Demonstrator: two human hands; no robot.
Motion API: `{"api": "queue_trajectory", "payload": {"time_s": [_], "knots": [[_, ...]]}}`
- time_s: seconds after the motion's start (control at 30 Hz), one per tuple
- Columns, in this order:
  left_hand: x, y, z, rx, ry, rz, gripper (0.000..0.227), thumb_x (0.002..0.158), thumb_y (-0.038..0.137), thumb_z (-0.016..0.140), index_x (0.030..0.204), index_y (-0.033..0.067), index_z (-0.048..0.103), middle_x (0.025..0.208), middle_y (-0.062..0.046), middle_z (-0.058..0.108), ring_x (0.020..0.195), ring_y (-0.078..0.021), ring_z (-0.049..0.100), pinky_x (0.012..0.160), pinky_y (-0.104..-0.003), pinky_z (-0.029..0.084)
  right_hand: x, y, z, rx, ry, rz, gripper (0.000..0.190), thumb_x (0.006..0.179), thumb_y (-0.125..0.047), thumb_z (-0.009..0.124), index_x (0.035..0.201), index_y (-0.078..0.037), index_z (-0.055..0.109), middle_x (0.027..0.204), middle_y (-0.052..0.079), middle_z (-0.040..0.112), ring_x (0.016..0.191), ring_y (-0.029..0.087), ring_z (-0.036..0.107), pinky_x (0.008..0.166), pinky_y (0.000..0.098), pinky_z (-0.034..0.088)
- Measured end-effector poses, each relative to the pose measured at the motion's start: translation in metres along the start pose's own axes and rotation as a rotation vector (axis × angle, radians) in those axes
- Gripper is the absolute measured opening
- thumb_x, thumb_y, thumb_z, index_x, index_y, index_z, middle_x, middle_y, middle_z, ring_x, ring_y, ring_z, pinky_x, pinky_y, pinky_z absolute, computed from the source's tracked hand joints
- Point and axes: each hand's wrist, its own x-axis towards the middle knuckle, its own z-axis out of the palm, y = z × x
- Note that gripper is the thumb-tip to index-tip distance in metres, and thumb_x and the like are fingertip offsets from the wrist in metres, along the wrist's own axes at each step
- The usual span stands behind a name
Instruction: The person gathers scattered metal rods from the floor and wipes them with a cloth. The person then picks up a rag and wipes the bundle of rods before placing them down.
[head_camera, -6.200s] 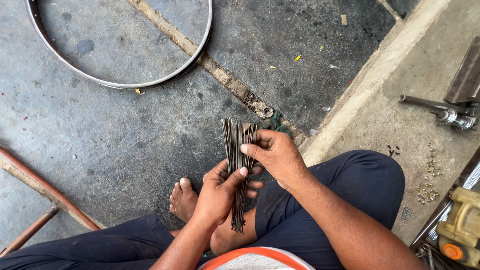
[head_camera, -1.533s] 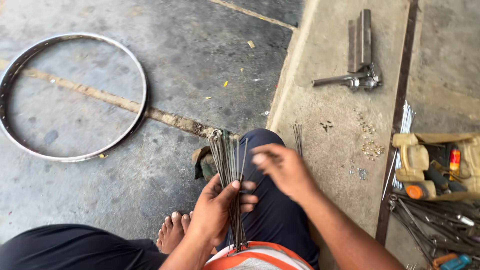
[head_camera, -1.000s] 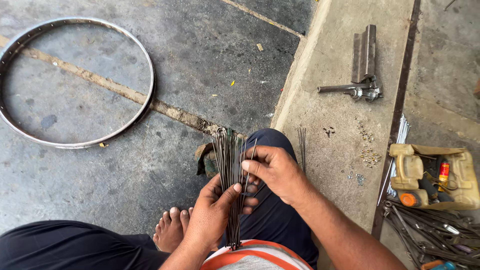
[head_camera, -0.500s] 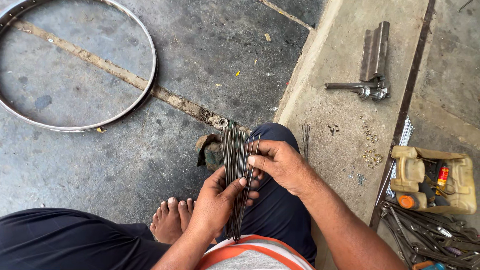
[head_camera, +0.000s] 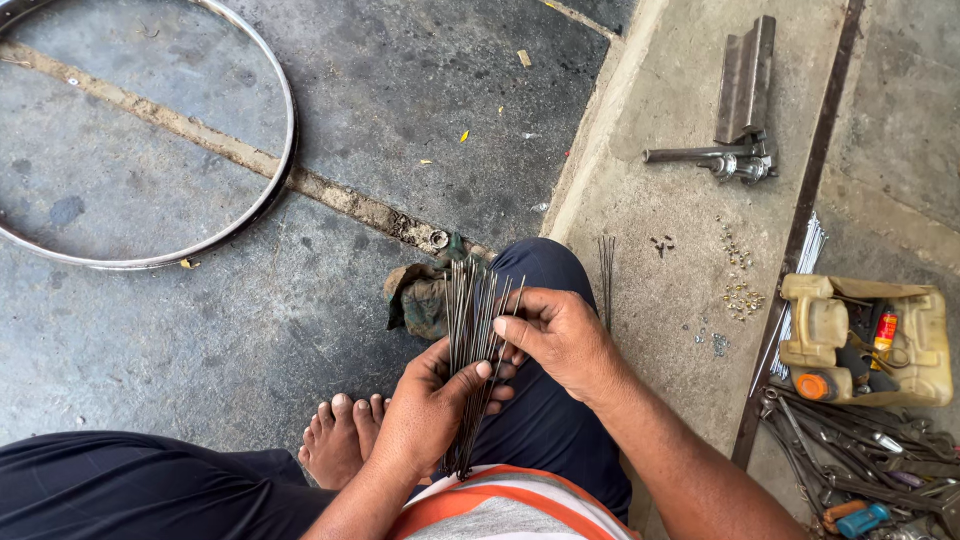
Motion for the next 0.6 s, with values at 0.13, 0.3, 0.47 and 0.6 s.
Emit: {"api": "queue_trajectory", "payload": {"time_s": [0.13, 0.3, 0.47, 0.6], "knots": [[0.000, 0.001, 0.001, -0.007, 0.002, -0.010, 0.030, 0.096, 0.006, 0.058, 0.126, 0.0027, 0.063, 0.107, -0.013, 0.078, 0.085, -0.0194, 0.077, 0.070, -0.032, 0.063, 0.001, 0.002, -0.002, 0.029, 0.002, 0.010, 0.022, 0.094, -0.009, 0.068, 0.113, 0.002, 0.071, 0.084, 0.005, 0.075, 0.072, 0.009, 0.071, 0.062, 0.0245, 0.059], [0.004, -0.009, -0.005, -0.008, 0.032, 0.043, 0.028, 0.097, 0.007, 0.059, 0.124, 0.0018, 0.064, 0.106, -0.014, 0.077, 0.087, -0.0204, 0.076, 0.076, -0.033, 0.065, -0.001, 0.003, -0.005, 0.091, -0.020, -0.024, 0.022, 0.096, -0.010, 0.068, 0.113, 0.002, 0.073, 0.085, 0.006, 0.073, 0.071, 0.010, 0.067, 0.066, 0.0251, 0.058], [0.012, -0.017, -0.014, -0.060, 0.085, 0.098, 0.022, 0.098, 0.007, 0.059, 0.117, -0.0013, 0.063, 0.106, -0.017, 0.078, 0.084, -0.0240, 0.074, 0.074, -0.036, 0.063, -0.008, -0.003, -0.018, 0.150, -0.002, -0.043, 0.021, 0.097, -0.011, 0.067, 0.111, 0.002, 0.075, 0.088, 0.008, 0.075, 0.075, 0.012, 0.068, 0.069, 0.0273, 0.059], [0.011, -0.012, -0.012, -0.113, 0.136, 0.070, 0.019, 0.097, 0.006, 0.058, 0.114, -0.0010, 0.063, 0.105, -0.019, 0.077, 0.085, -0.0252, 0.076, 0.074, -0.037, 0.064, -0.012, -0.005, -0.029, 0.208, 0.014, -0.093, 0.021, 0.097, -0.012, 0.066, 0.111, 0.001, 0.074, 0.090, 0.009, 0.075, 0.079, 0.013, 0.070, 0.070, 0.0276, 0.059]]}}
